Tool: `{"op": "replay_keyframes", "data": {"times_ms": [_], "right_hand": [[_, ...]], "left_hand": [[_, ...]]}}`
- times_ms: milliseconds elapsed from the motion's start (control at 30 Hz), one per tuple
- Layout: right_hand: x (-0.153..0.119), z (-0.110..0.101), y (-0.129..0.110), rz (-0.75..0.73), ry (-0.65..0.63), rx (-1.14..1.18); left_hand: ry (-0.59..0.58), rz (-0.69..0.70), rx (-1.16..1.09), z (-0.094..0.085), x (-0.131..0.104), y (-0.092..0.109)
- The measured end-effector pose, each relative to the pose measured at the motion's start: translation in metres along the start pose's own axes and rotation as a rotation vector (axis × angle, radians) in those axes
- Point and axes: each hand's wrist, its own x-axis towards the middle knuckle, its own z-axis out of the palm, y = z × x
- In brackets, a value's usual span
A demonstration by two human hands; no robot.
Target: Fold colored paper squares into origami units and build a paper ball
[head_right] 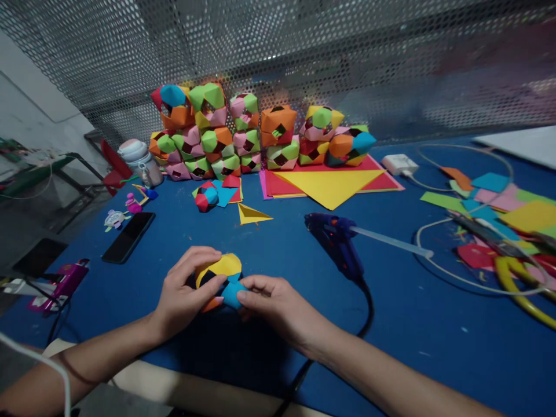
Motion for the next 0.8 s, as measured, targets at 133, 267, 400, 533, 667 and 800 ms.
{"op": "replay_keyframes", "data": {"times_ms": [133,267,400,533,667,800], "right_hand": [[0.000,-0.001,-0.002,-0.009,0.010,-0.038],[-0.001,-0.006,-0.005,-0.024,0.023,-0.172],[-0.004,-0.011,-0.014,0.009,0.057,-0.275],[-0.004,-0.016,-0.022,0.039,0.067,-0.363],[-0.003,-0.020,-0.024,0.042,0.064,-0.466],[-0.003,-0.021,-0.027,0.054,0.062,-0.500]], "left_hand": [[-0.030,-0.035,-0.027,-0.002,0.001,0.002],[-0.143,-0.087,-0.023,-0.008,0.002,0.004],[-0.277,-0.115,0.004,-0.010,0.002,0.003],[-0.354,-0.129,0.025,-0.008,0.003,0.002],[-0.381,-0.112,-0.021,-0.005,0.004,0.001],[-0.395,-0.057,-0.073,-0.002,0.004,-0.002]]}}
